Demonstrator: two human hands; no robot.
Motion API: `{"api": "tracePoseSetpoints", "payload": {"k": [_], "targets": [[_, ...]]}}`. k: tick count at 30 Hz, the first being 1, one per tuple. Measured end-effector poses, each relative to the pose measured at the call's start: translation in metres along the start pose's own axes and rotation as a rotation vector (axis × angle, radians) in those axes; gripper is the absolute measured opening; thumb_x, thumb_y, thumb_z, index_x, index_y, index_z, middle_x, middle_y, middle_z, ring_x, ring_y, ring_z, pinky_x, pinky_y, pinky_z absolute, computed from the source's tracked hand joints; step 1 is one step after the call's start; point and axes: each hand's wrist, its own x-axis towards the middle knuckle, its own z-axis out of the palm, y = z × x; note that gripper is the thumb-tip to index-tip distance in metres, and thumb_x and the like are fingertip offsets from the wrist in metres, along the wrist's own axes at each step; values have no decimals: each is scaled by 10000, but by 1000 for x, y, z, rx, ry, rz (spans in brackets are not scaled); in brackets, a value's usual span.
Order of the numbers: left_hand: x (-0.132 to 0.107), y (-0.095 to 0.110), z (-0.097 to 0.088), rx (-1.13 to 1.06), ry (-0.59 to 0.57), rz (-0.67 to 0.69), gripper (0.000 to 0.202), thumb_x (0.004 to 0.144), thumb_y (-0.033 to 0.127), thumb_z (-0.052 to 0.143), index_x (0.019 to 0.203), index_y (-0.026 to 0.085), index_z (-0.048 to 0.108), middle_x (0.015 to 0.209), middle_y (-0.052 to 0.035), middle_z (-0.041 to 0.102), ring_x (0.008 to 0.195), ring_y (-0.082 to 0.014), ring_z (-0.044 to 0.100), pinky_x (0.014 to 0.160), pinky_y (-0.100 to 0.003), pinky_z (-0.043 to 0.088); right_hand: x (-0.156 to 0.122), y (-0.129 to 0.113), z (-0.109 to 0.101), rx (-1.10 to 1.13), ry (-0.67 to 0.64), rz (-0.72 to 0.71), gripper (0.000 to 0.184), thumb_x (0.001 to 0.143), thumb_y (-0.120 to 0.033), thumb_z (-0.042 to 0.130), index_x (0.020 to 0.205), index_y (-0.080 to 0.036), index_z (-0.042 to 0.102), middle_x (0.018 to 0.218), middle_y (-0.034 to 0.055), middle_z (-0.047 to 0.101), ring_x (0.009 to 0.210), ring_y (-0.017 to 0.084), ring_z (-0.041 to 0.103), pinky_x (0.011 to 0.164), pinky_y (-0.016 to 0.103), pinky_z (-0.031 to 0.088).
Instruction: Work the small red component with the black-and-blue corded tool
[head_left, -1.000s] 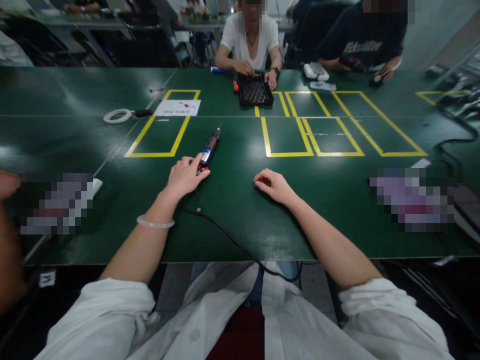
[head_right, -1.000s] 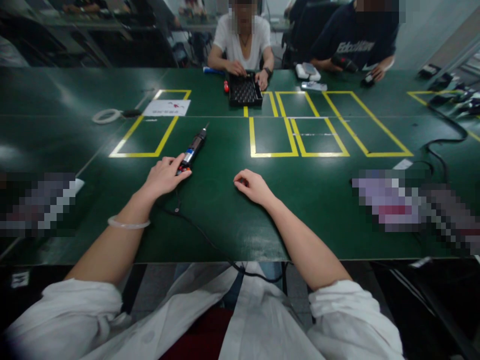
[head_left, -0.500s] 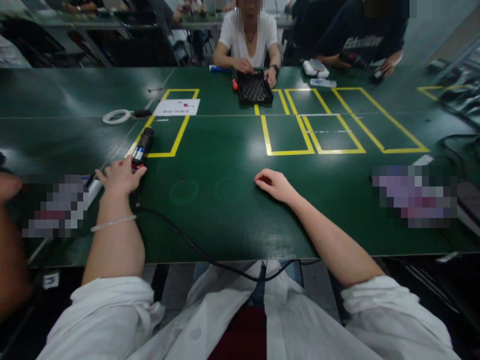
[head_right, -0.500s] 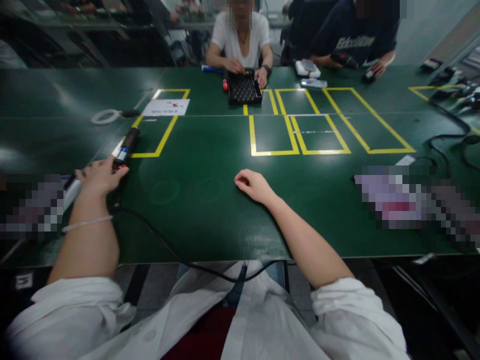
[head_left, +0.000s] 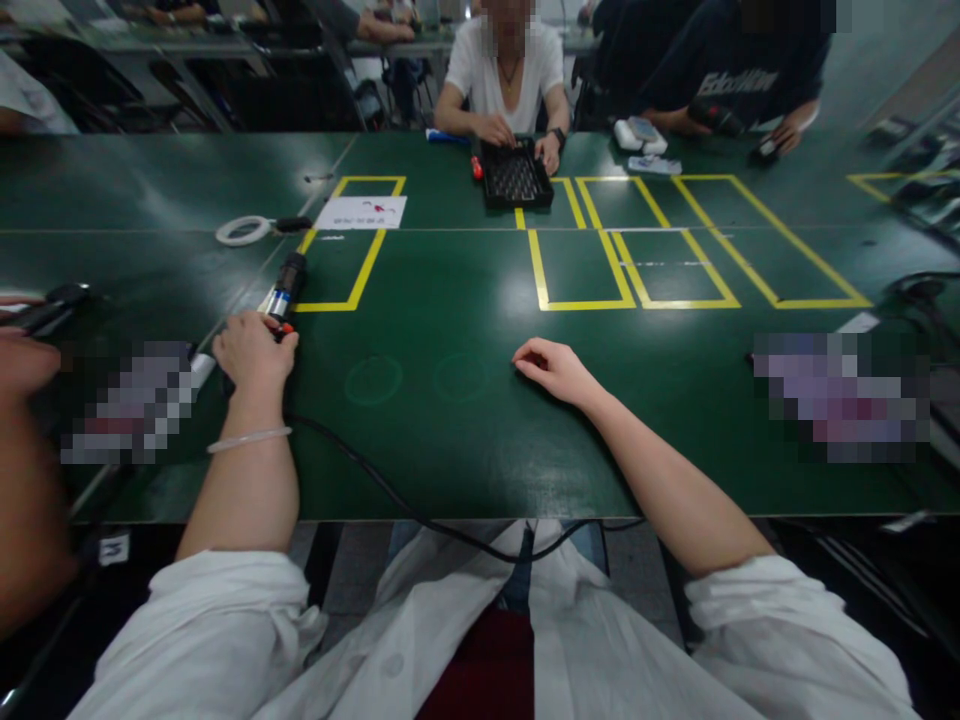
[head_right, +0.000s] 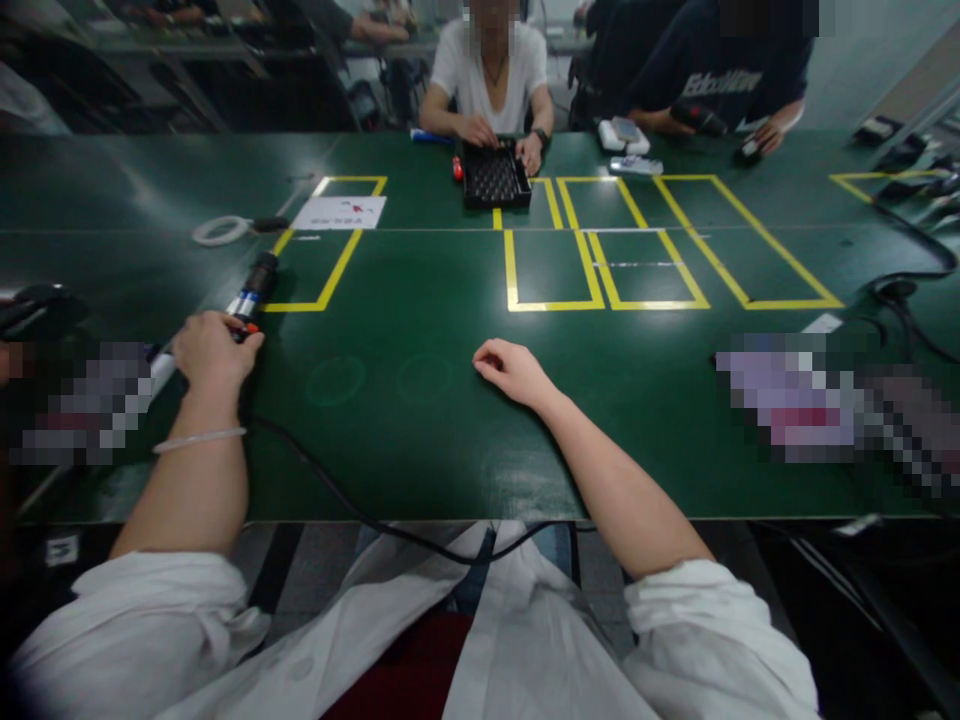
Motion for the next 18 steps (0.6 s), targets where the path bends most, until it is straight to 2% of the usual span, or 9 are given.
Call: {"api": "tracePoseSetpoints", "payload": {"k": [2,4,7,9,12,15,18], "targets": [[-3,3,-2,67,80,-102,336,912,303,554,1141,58,553,1307,-172,507,1198,-330,450,1087,-531,274,0,0,0,7,-1,-4,128,885,-257,575,894,-167,664,803,31,648,691,146,553,668,273,422],[-5,7,-3,80,148,-115,327,931,308,521,1149,71,578,1285,-155,533,1161,-314,483,1066,-498,317,0,1,0,12,0,-6,125,884,-259,578,892,-169,664,799,29,648,687,145,552,666,273,422],[-8,21,-2,-10,265,0,341,945,296,500,1203,88,580,1242,-119,574,1148,-275,505,1061,-454,348,0,1,1,29,6,0,128,885,-269,582,886,-172,665,787,24,649,677,141,544,662,269,420],[-14,42,2,-166,247,129,348,953,320,506,1211,101,589,1161,-87,625,1082,-227,556,1032,-398,397,1,1,1,50,11,6,137,886,-279,584,883,-170,667,781,22,651,674,138,542,660,268,420],[-37,93,10,-510,52,302,352,931,343,551,1186,108,605,1073,-71,669,970,-175,618,946,-326,470,1,1,2,88,9,21,155,883,-294,588,882,-163,671,774,23,653,678,140,551,669,274,428],[-71,153,17,-811,-276,400,370,935,350,532,1209,123,630,1003,-79,680,891,-170,644,868,-320,506,1,4,3,149,6,53,162,871,-300,597,893,-158,671,782,26,663,686,144,568,681,283,445],[-102,197,26,-933,-558,448,435,934,343,542,1305,122,601,898,-66,665,807,-156,631,798,-307,504,1,8,3,301,-13,91,169,853,-283,598,958,-161,647,812,31,681,699,144,595,690,290,474]]}}
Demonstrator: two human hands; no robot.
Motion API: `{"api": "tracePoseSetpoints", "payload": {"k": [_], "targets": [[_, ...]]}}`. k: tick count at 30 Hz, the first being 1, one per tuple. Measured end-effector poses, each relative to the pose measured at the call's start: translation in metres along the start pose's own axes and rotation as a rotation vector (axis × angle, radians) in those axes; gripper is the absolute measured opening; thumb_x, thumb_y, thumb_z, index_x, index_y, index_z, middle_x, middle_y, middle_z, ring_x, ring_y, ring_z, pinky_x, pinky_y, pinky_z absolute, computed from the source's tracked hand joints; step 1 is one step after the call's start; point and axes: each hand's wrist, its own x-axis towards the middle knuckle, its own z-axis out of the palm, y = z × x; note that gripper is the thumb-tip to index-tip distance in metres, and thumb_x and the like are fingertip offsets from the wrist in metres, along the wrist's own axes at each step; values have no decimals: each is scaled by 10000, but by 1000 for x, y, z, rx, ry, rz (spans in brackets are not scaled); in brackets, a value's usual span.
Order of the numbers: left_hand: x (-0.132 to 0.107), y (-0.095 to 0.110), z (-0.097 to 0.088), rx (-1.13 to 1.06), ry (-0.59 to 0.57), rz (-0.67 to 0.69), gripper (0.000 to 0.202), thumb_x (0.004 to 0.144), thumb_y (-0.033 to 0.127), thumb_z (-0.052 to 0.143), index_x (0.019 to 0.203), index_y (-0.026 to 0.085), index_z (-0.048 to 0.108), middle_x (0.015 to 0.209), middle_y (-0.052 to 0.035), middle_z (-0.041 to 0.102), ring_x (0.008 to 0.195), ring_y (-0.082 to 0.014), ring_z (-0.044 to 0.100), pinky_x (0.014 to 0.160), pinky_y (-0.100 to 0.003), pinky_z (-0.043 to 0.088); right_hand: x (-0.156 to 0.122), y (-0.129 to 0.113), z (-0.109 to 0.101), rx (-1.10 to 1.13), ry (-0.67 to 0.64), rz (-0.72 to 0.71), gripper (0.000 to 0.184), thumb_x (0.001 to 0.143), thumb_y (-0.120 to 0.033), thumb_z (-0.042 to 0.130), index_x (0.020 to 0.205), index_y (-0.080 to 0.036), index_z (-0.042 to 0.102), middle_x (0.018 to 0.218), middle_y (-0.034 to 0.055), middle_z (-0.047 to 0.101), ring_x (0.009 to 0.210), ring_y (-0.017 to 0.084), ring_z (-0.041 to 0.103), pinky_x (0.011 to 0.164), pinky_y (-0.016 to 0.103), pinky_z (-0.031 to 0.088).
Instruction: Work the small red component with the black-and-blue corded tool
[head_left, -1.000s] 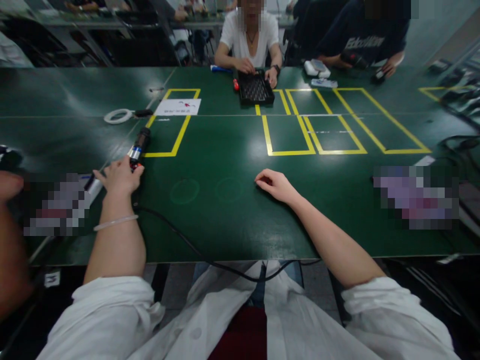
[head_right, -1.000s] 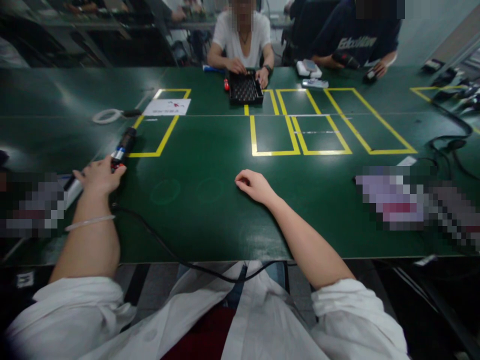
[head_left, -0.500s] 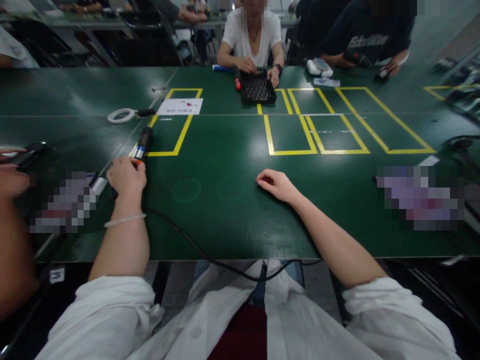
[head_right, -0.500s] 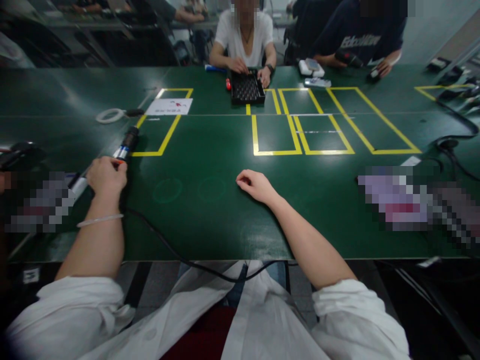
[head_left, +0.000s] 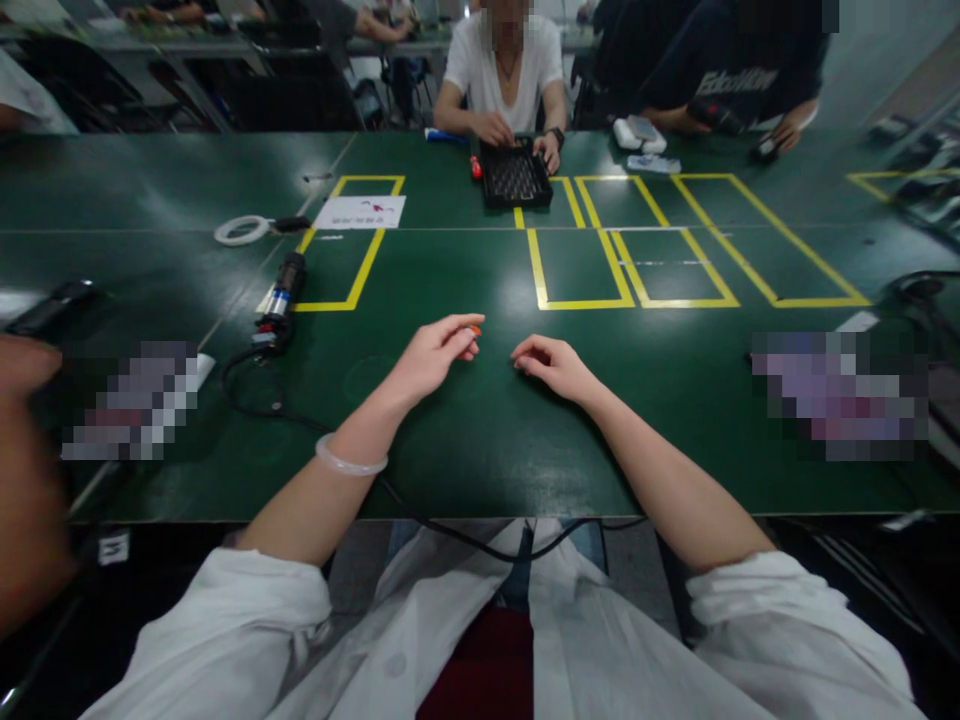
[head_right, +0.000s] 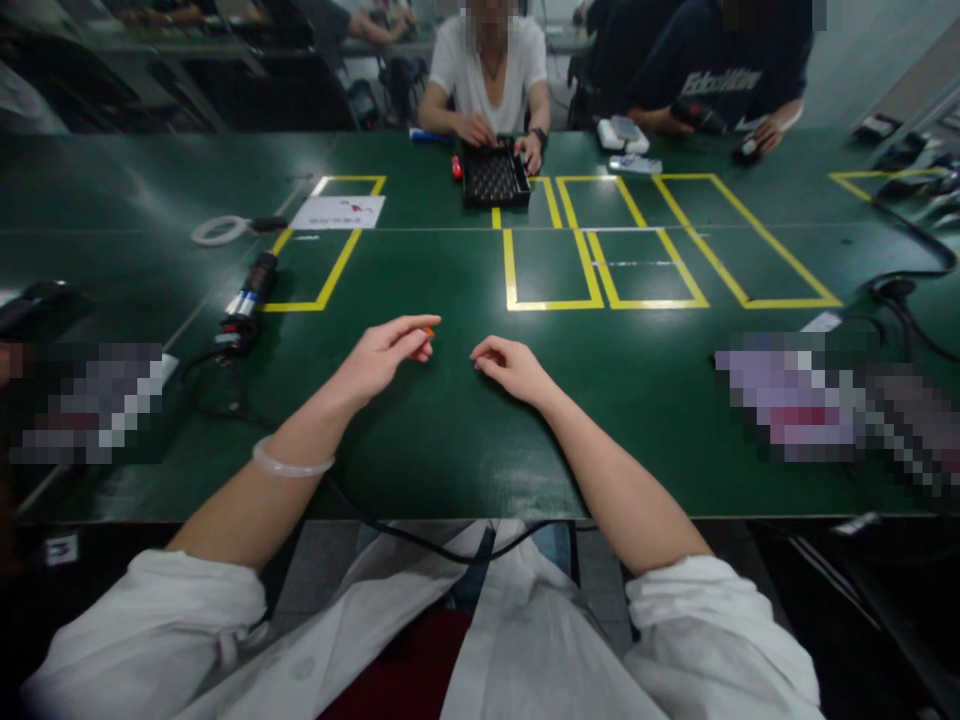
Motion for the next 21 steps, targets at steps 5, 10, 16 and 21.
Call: {"api": "tracePoseSetpoints", "payload": {"k": [5,10,16,21], "targets": [[0,-8,33,-175,-251,-96,616,915,283,571,1489,131,407,769,-5,600,715,-126,588,703,-262,471,-1,-3,3,247,-127,-9,342,825,-303,667,1127,-184,560,862,19,689,732,132,623,695,272,499],[-4,-22,34,-244,-334,-101,678,911,324,601,1513,126,358,753,8,599,711,-126,591,713,-267,478,-3,-8,9,189,-202,-53,272,858,-348,686,1049,-176,595,875,30,697,736,132,621,681,268,482],[-3,-27,33,-243,-266,-141,419,954,413,534,1262,130,531,845,-52,676,700,-127,634,696,-270,502,-3,-7,9,158,-148,-66,240,862,-356,685,1002,-175,614,856,30,686,751,140,617,704,285,497],[-1,-29,34,-220,-233,-147,318,939,452,557,984,138,570,817,-56,670,677,-126,624,647,-258,486,-3,-5,8,90,-98,-55,235,847,-330,685,1010,-172,625,842,21,665,713,129,588,667,269,474]]}}
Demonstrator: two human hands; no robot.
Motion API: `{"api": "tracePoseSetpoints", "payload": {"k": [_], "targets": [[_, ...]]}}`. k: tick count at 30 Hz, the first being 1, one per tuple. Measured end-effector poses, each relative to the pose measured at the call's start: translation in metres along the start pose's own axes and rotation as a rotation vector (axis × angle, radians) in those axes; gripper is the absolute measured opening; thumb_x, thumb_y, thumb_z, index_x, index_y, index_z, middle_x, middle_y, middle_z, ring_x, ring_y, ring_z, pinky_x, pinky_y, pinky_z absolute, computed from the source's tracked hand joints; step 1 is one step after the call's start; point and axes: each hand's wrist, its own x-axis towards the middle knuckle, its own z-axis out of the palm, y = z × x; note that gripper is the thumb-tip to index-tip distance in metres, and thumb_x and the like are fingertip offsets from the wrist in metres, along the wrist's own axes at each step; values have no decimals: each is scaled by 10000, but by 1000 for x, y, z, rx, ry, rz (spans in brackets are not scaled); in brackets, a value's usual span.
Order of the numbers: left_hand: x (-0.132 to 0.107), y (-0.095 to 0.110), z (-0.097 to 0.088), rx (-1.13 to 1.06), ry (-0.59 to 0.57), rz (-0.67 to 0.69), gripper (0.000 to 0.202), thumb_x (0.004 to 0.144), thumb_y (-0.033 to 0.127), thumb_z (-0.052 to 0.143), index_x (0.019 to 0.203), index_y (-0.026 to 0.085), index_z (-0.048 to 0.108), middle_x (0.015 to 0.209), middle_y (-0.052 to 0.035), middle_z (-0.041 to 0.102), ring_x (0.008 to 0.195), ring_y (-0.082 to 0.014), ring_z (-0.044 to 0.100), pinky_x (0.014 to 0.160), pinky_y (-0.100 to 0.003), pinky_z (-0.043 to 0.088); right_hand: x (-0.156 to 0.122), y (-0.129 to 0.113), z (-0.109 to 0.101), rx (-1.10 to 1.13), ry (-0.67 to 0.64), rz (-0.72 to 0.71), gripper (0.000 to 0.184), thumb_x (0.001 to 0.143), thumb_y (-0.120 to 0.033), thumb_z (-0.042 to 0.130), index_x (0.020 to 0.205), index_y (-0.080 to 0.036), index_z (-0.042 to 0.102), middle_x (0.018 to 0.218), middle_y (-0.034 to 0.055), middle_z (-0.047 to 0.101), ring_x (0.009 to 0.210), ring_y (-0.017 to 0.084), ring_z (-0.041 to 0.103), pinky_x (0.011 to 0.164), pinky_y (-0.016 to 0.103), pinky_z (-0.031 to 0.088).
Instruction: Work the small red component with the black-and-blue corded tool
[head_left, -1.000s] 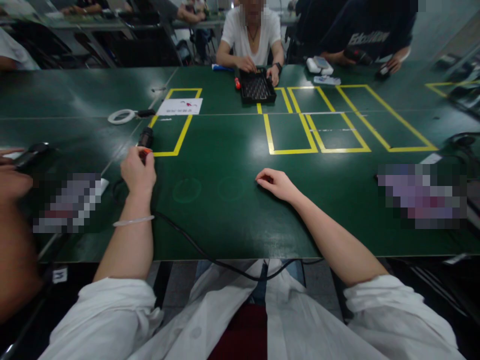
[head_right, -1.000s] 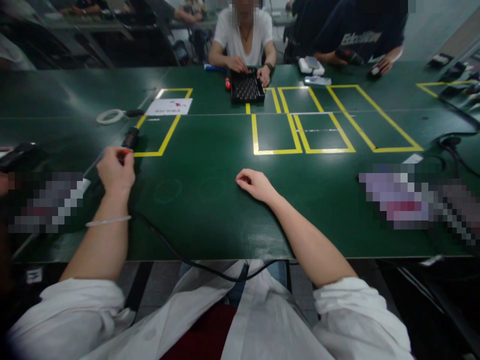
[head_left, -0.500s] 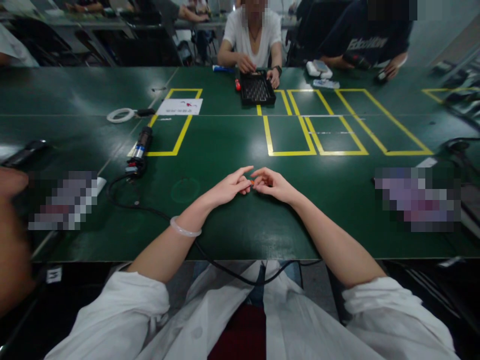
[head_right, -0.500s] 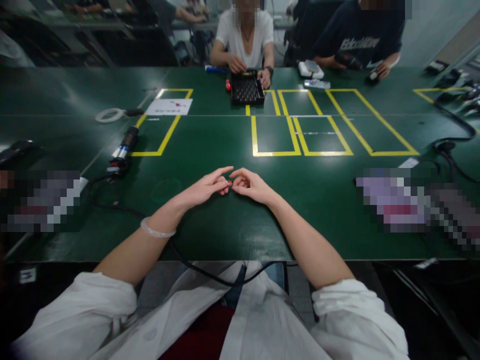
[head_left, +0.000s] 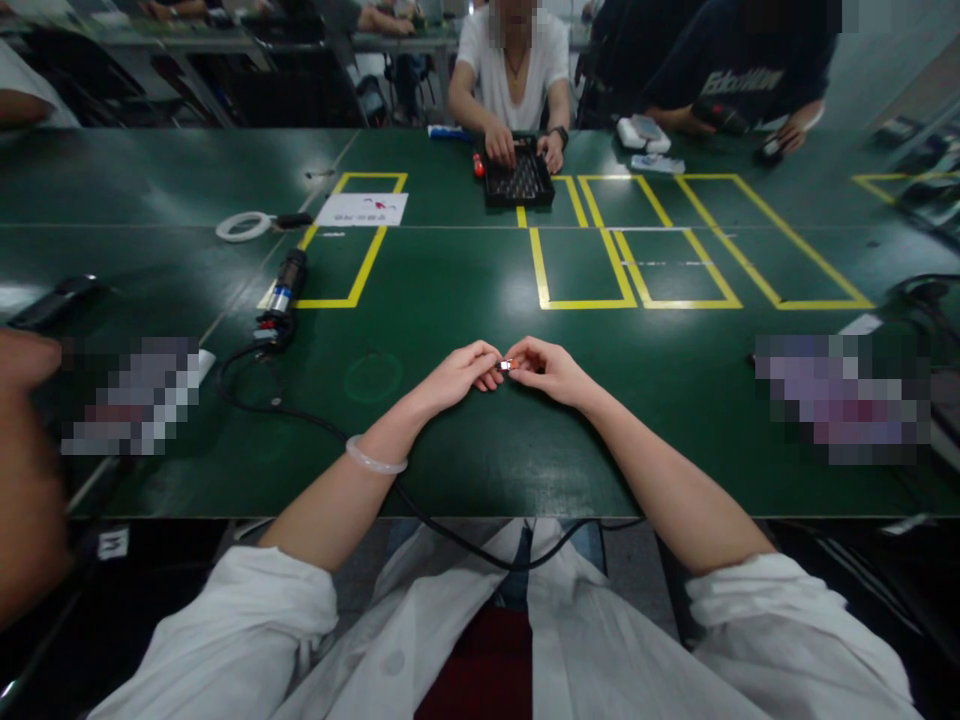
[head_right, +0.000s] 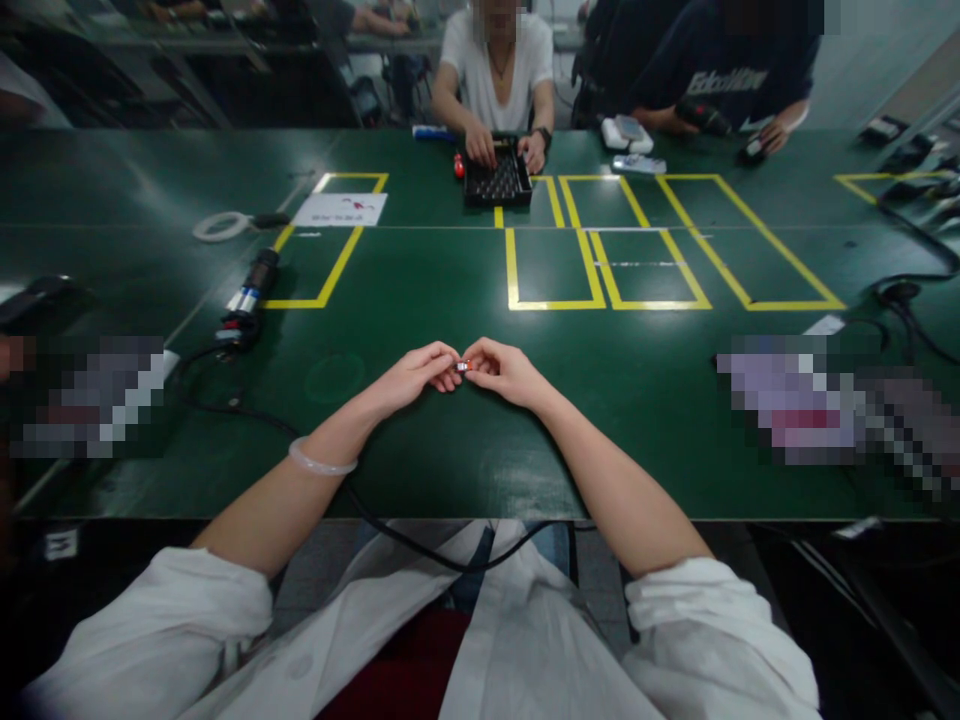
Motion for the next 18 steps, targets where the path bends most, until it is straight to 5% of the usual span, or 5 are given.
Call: {"api": "tracePoseSetpoints", "payload": {"k": [18], "targets": [[-4,6,10,161,104,141,263,807,326,704,960,155,575,828,-23,621,706,-120,582,664,-250,459,2,-2,1,64,40,44,246,862,-405,671,928,-182,593,768,-6,611,653,116,561,625,257,458]]}}
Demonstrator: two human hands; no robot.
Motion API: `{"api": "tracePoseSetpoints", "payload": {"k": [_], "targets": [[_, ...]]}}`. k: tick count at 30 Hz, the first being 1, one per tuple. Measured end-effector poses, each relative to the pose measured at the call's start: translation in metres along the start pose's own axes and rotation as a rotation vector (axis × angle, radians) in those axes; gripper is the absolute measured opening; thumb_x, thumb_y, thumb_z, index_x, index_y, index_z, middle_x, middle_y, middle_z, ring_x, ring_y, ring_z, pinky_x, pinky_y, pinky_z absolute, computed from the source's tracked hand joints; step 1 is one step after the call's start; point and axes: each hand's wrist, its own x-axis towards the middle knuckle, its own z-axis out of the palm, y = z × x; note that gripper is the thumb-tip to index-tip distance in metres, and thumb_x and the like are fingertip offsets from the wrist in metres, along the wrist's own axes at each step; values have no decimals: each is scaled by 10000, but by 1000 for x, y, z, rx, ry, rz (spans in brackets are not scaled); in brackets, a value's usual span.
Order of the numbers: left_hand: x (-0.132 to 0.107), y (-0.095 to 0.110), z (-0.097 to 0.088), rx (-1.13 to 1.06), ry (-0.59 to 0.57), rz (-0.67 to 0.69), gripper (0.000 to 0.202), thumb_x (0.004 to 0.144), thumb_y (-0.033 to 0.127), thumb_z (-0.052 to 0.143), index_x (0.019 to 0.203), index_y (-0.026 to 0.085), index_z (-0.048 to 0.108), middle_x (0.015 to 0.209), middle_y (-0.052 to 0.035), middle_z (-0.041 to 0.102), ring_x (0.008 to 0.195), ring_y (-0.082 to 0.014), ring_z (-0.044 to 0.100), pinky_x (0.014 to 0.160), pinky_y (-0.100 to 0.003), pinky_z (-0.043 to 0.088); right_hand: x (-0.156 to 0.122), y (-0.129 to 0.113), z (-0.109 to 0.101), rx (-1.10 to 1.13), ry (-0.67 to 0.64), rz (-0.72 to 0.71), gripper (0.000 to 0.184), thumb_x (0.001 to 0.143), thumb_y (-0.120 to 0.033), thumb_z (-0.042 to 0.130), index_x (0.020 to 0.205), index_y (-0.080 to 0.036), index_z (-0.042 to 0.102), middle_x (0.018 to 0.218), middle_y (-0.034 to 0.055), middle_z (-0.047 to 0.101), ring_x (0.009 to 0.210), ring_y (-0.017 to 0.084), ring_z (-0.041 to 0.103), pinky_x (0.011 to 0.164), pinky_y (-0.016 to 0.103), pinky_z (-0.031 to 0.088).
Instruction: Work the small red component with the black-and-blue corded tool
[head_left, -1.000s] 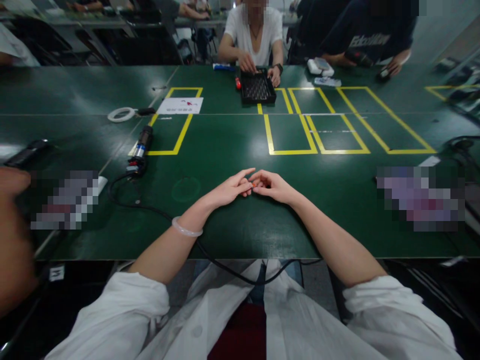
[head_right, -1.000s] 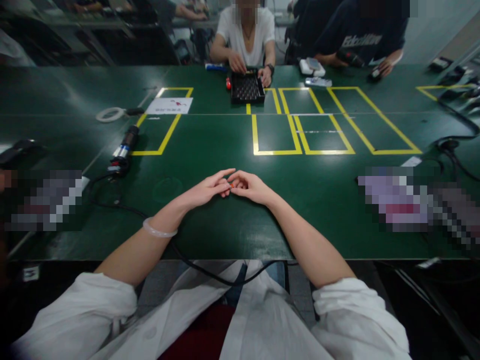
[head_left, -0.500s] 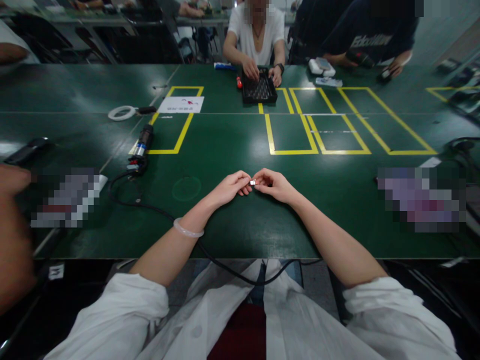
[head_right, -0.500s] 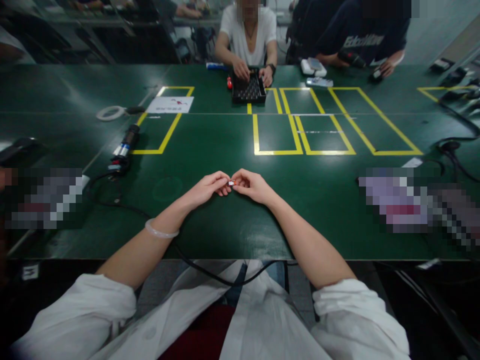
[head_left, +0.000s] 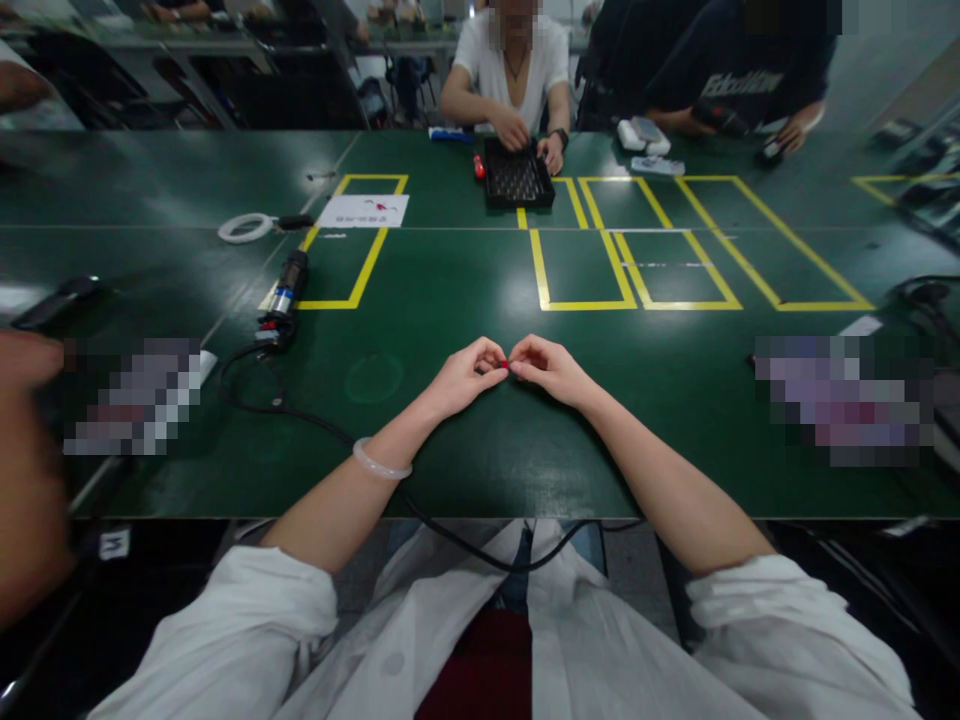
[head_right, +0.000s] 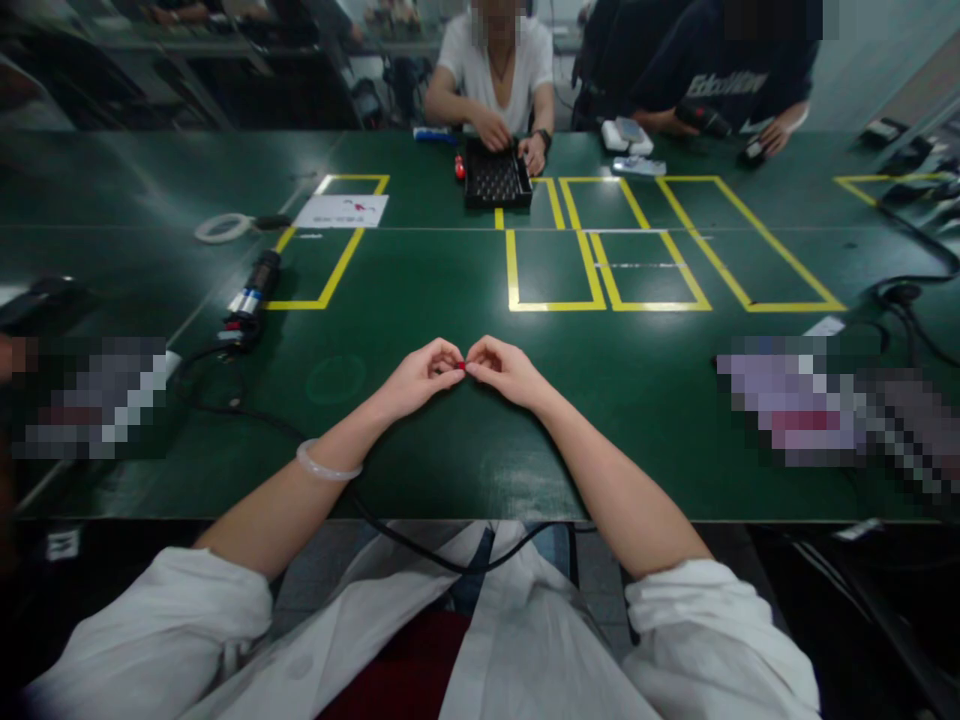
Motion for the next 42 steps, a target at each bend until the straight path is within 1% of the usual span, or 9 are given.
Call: {"api": "tracePoseSetpoints", "payload": {"k": [4,7,12,19,25,29,34,39,42], "targets": [[0,1,-1,18,27,7,265,811,340,700,965,153,592,891,-46,631,772,-136,591,683,-251,458,0,-2,0,-73,1,-30,227,841,-362,677,958,-188,591,752,-14,602,629,114,527,578,245,409],[0,1,-2,14,28,13,254,808,334,696,956,159,587,918,-51,629,807,-145,597,675,-244,458,-1,-2,1,-102,27,-53,247,820,-322,686,999,-185,585,841,5,639,672,119,558,602,252,423],[0,-1,-1,35,31,42,253,807,312,695,970,161,575,931,-49,631,804,-137,600,685,-242,466,0,-1,1,-157,38,-60,196,828,-279,668,986,-183,601,799,-1,634,675,126,562,624,261,436],[-1,0,-1,116,45,78,222,825,302,674,974,163,585,917,-33,638,812,-134,613,709,-244,472,0,-1,1,-170,60,-82,200,819,-297,686,968,-182,618,791,-1,628,673,125,563,620,259,436],[-2,2,-3,103,41,74,263,847,340,663,1024,161,588,941,-39,641,802,-130,603,725,-253,483,1,-3,1,-78,79,-32,236,828,-362,694,953,-173,629,782,9,640,651,120,562,598,254,444],[-3,2,-3,100,18,68,275,853,341,664,1046,155,602,943,-45,665,819,-138,622,755,-264,495,2,-1,0,37,49,39,271,848,-422,674,902,-165,608,764,24,665,631,122,594,608,263,482],[-2,1,-2,123,23,45,301,855,390,674,1020,141,635,917,-52,684,817,-145,631,759,-267,496,2,1,0,76,23,89,316,858,-474,665,887,-165,599,712,28,683,597,118,596,591,259,492],[-2,-1,-2,68,7,50,296,862,390,667,1015,141,621,915,-54,684,810,-145,636,742,-265,499,2,-1,1,95,20,79,307,847,-461,688,887,-169,602,733,26,680,620,117,597,603,255,499],[-2,0,-3,93,18,81,258,864,362,660,1005,151,611,930,-47,675,806,-140,632,734,-262,498,2,-2,1,106,24,68,286,834,-428,705,907,-167,615,776,26,679,649,116,599,618,255,502]]}}
